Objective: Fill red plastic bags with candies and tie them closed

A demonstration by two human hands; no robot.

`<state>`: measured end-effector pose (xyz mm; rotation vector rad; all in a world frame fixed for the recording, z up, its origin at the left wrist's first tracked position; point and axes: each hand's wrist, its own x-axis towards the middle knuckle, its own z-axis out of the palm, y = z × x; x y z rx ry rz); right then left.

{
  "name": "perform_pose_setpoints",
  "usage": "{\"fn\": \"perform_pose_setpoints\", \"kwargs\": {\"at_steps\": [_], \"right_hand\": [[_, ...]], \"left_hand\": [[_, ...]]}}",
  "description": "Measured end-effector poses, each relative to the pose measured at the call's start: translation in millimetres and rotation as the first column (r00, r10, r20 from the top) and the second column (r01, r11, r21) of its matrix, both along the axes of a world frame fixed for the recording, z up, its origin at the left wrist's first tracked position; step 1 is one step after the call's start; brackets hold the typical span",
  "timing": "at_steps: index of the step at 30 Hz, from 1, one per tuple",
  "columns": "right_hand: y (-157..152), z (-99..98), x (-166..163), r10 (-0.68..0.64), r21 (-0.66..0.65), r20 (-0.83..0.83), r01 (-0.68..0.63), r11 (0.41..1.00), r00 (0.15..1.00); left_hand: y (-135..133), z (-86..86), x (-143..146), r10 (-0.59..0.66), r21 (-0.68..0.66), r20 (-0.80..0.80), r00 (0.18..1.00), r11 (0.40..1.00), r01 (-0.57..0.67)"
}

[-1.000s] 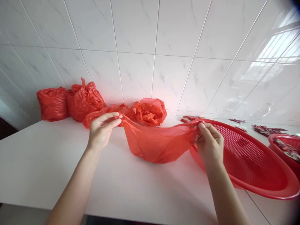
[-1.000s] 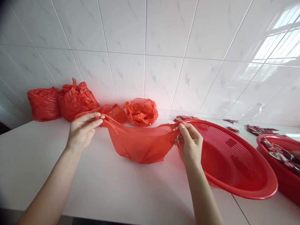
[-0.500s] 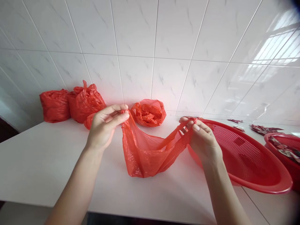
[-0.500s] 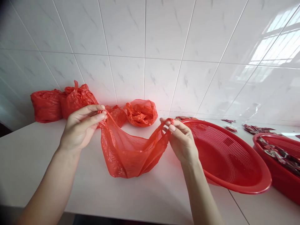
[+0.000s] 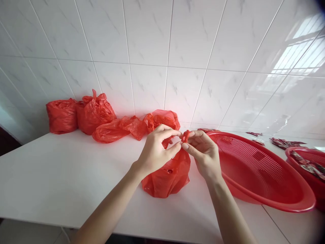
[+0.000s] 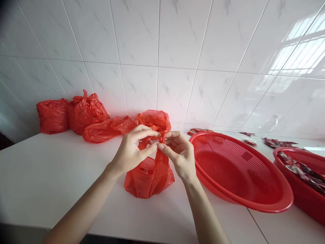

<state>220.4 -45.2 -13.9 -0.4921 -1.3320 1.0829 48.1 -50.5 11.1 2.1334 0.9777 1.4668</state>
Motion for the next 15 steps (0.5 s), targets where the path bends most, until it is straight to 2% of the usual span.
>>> {"fn": "perform_pose_setpoints", "kwargs": {"at_steps": [5, 11, 15], "right_hand": [[2.5, -2.4, 5.3, 0.004, -0.034, -0.017, -0.004, 0.999, 1.000], [8.0, -10.9, 5.5, 0.034, 0.021, 0.085, -0.036, 0.999, 0.996], [11.0, -15.5, 4.8, 0.019, -0.005, 0.100, -0.019, 1.000, 0.995]], "left_hand": [[6.0, -3.6, 1.6, -0.055, -0.019, 0.007, 0.998, 0.998, 0.055], [16.3, -6.5, 0.1, -0.085, -0.061, -0.018, 0.996, 0.995, 0.084], [21.8, -2.6, -4.7, -0.085, -0.089, -0.037, 0.996, 0.993, 0.081]]}}
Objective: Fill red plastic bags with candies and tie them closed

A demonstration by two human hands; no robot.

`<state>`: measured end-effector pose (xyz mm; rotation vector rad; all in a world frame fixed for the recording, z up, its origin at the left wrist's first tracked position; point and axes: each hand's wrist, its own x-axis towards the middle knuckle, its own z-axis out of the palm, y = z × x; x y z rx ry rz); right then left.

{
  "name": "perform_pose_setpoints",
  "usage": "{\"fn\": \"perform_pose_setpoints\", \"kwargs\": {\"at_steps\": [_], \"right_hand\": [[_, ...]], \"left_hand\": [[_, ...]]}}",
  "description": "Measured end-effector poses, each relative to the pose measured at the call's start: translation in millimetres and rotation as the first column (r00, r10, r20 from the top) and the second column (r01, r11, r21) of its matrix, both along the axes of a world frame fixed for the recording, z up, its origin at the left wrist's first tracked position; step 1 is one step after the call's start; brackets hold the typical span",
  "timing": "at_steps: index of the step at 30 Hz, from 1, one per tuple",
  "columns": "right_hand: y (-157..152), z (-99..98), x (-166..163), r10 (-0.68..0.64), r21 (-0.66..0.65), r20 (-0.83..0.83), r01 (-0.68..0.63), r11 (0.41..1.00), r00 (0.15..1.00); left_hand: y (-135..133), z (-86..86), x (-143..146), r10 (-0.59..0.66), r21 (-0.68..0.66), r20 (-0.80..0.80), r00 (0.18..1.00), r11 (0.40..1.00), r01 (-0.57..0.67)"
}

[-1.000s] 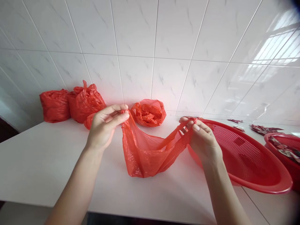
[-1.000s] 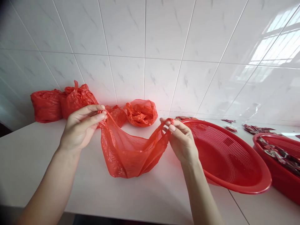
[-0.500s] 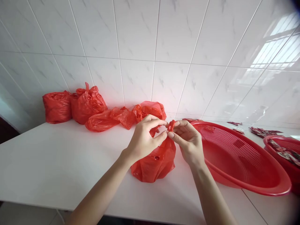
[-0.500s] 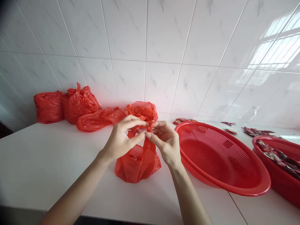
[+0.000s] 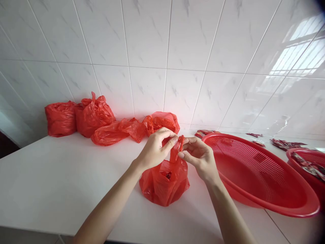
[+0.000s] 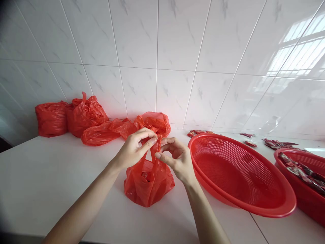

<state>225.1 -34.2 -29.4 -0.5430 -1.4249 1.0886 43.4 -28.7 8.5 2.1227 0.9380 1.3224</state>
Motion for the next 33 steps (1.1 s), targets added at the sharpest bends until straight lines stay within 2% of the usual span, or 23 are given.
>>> {"fn": "perform_pose_setpoints", "kwargs": {"at_steps": [6, 10, 17, 20, 23, 27, 33], "right_hand": [[5.5, -6.7, 5.3, -0.047, -0.085, -0.131, 0.036, 0.996, 0.990], [8.0, -10.7, 8.6, -0.024, -0.068, -0.177, 0.012, 0.998, 0.984], [1.9, -16.5, 6.1, -0.056, 0.157, 0.122, 0.036, 0.987, 0.991], [-2.0, -17.6, 2.4, -0.152, 0.219, 0.231, 0.101, 0.970, 0.961], [-4.7, -17.7, -0.4, -0.241, 0.237, 0.247, 0.182, 0.954, 0.939], [-7.6, -15.0, -0.8, -0.257, 0.198, 0.189, 0.219, 0.955, 0.948], [-11.2, -13.1, -0.4, -0.282, 0.195, 0.173, 0.248, 0.949, 0.944]], "left_hand": [[7.6, 3.4, -9.7, 0.035, -0.095, 0.123, 0.992, 0.995, -0.023], [12.2, 1.7, -10.5, 0.039, -0.131, 0.176, 0.984, 0.991, -0.016], [14.9, 1.3, -7.6, 0.054, -0.097, 0.194, 0.980, 0.995, -0.036], [15.6, 0.9, -7.2, 0.064, -0.092, 0.221, 0.973, 0.995, -0.045], [15.7, 1.2, -7.4, 0.038, -0.066, 0.259, 0.965, 0.998, -0.021], [11.8, 3.9, -9.4, 0.007, 0.004, 0.187, 0.982, 1.000, -0.007], [3.5, 4.0, -8.6, 0.011, -0.043, -0.024, 1.000, 0.999, -0.012]]}}
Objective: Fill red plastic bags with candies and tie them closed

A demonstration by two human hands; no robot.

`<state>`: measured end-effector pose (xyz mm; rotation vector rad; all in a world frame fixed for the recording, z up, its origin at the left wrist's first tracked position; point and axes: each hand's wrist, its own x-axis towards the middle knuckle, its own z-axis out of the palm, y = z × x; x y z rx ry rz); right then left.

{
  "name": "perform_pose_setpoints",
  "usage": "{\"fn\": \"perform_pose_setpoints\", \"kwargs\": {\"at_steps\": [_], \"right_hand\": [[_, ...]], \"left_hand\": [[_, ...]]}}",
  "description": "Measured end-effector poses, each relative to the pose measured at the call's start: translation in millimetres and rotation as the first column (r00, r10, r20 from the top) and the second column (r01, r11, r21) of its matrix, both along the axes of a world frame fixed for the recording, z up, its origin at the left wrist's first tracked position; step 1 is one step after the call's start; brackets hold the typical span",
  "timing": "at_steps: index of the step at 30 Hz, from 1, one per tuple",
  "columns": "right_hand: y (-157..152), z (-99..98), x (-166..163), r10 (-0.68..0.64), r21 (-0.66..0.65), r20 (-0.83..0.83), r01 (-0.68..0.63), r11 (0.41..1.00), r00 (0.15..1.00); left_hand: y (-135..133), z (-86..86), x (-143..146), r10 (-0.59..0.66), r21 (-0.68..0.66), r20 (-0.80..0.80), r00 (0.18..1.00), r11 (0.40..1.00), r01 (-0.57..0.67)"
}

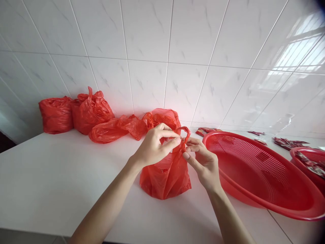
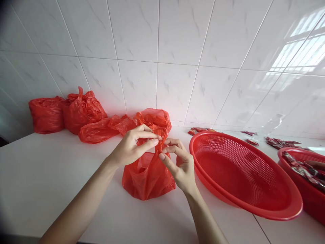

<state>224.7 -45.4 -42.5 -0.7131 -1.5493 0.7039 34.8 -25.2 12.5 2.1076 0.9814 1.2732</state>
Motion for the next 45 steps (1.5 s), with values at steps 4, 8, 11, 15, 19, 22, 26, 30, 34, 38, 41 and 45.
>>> {"fn": "perform_pose_setpoints", "kwargs": {"at_steps": [4, 8, 11, 15, 19, 22, 26, 30, 34, 38, 41, 45], "right_hand": [[-0.8, -0.7, -1.5, 0.030, 0.013, 0.005, -0.030, 0.999, 1.000], [0.3, -2.4, -3.7, 0.092, -0.049, -0.023, -0.093, 0.994, 0.995], [0.9, -4.3, -4.2, 0.083, -0.095, -0.047, -0.088, 0.992, 0.995], [-0.4, -3.4, -3.2, 0.064, -0.091, -0.097, -0.073, 0.993, 0.993], [-2.7, -0.6, -3.2, 0.059, -0.045, -0.074, -0.063, 0.997, 0.995], [-2.9, -1.2, -4.5, 0.048, -0.031, -0.039, -0.050, 0.998, 0.998], [-1.5, -3.5, -5.9, 0.015, -0.044, -0.050, -0.018, 0.999, 0.999], [-1.5, -3.6, -6.5, 0.035, -0.060, -0.104, -0.042, 0.997, 0.994], [-2.6, -3.3, -5.8, 0.012, -0.055, -0.185, -0.022, 0.998, 0.983], [-1.8, -3.3, -4.6, 0.064, -0.087, -0.272, -0.090, 0.992, 0.960], [-0.5, -3.4, -3.4, 0.090, -0.108, -0.327, -0.132, 0.985, 0.941], [0.8, -3.6, -2.3, 0.077, -0.085, -0.343, -0.113, 0.990, 0.936]], "left_hand": [[-0.1, -0.7, 3.2, -0.073, -0.077, -0.008, 0.997, 0.994, 0.072], [-0.3, 1.0, 6.9, -0.206, -0.146, 0.012, 0.978, 0.968, 0.206], [-0.8, 1.6, 9.1, -0.232, -0.176, 0.065, 0.970, 0.955, 0.240], [-1.0, 2.7, 9.1, -0.244, -0.257, 0.196, 0.950, 0.922, 0.290], [-1.5, 5.5, 9.0, -0.274, -0.286, 0.263, 0.925, 0.894, 0.346], [-2.3, 7.1, 10.1, -0.307, -0.318, 0.332, 0.892, 0.854, 0.412], [-4.6, 8.1, 10.9, -0.359, -0.300, 0.313, 0.879, 0.841, 0.450], [-6.0, 7.0, 10.9, -0.301, -0.253, 0.218, 0.928, 0.902, 0.351], [-3.1, 4.7, 9.3, -0.165, -0.236, 0.227, 0.960, 0.947, 0.219], [0.3, 4.2, 7.0, -0.158, -0.236, 0.243, 0.957, 0.948, 0.216], [0.7, 5.5, 6.4, -0.197, -0.251, 0.287, 0.937, 0.929, 0.272], [0.7, 6.7, 6.2, -0.161, -0.196, 0.409, 0.898, 0.946, 0.258]]}}
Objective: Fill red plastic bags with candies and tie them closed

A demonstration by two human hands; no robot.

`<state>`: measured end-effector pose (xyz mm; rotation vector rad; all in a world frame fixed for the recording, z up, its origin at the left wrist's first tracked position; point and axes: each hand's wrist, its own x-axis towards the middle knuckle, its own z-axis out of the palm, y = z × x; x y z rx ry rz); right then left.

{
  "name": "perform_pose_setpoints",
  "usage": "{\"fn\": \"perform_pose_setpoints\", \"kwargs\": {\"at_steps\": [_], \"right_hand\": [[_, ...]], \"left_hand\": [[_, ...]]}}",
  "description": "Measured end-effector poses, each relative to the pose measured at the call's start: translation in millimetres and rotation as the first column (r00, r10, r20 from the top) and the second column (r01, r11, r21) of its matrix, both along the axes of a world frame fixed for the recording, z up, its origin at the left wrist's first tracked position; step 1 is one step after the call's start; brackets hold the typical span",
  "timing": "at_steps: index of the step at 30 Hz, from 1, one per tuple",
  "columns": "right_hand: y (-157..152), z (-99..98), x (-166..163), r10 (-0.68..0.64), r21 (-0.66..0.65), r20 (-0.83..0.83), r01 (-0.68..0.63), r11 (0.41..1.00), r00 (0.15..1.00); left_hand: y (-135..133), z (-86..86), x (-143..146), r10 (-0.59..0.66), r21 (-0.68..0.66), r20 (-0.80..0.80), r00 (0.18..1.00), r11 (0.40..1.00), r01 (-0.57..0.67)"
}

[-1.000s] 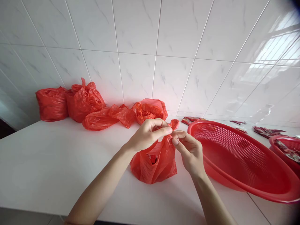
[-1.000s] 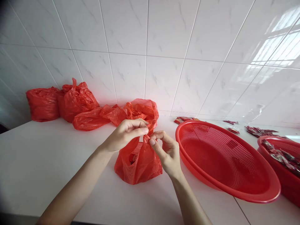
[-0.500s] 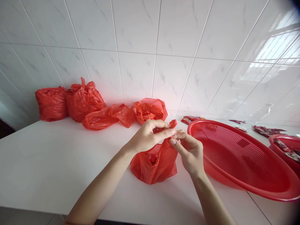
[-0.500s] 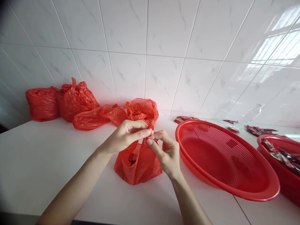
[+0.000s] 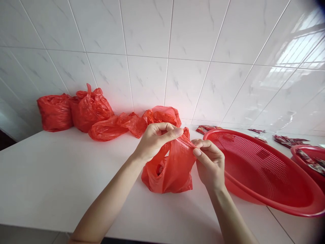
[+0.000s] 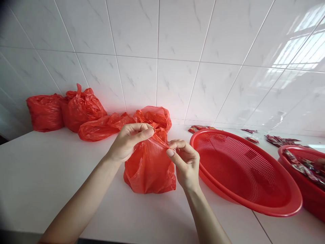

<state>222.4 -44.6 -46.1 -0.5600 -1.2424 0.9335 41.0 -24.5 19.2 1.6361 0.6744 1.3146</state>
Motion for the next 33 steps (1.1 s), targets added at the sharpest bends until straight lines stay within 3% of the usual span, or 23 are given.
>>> {"fn": "perform_pose_setpoints", "kwargs": {"at_steps": [5, 10, 15, 21, 24, 28, 33], "right_hand": [[-0.8, -0.8, -0.3, -0.076, 0.025, 0.052, 0.074, 0.997, 0.996], [-2.2, 2.4, -0.7, -0.153, 0.029, 0.210, 0.150, 0.988, 0.966], [-3.3, 8.6, -2.1, -0.250, 0.119, 0.381, 0.221, 0.968, 0.890], [-0.5, 19.1, -5.8, -0.240, 0.137, 0.419, 0.200, 0.970, 0.876], [4.7, 27.0, -7.1, -0.249, 0.196, 0.429, 0.179, 0.964, 0.869], [12.9, 36.5, -9.9, -0.212, 0.194, 0.477, 0.133, 0.972, 0.853], [20.7, 45.2, -13.8, -0.210, 0.176, 0.437, 0.146, 0.974, 0.875]], "left_hand": [[2.1, -2.1, -0.7, 0.022, -0.045, 0.120, 0.993, 0.999, -0.016], [2.9, -2.5, -0.7, -0.064, -0.094, 0.181, 0.981, 0.992, 0.082], [2.0, -0.7, -4.1, -0.099, -0.149, 0.090, 0.991, 0.982, 0.112], [1.1, -1.6, -8.0, -0.139, -0.211, -0.037, 0.990, 0.969, 0.128], [2.0, -1.8, -7.8, -0.117, -0.172, 0.058, 0.991, 0.977, 0.125], [7.4, -2.3, -8.3, 0.008, -0.088, 0.300, 0.954, 0.996, 0.019], [15.8, -4.1, -12.5, 0.090, -0.094, 0.352, 0.932, 0.994, -0.061]]}}
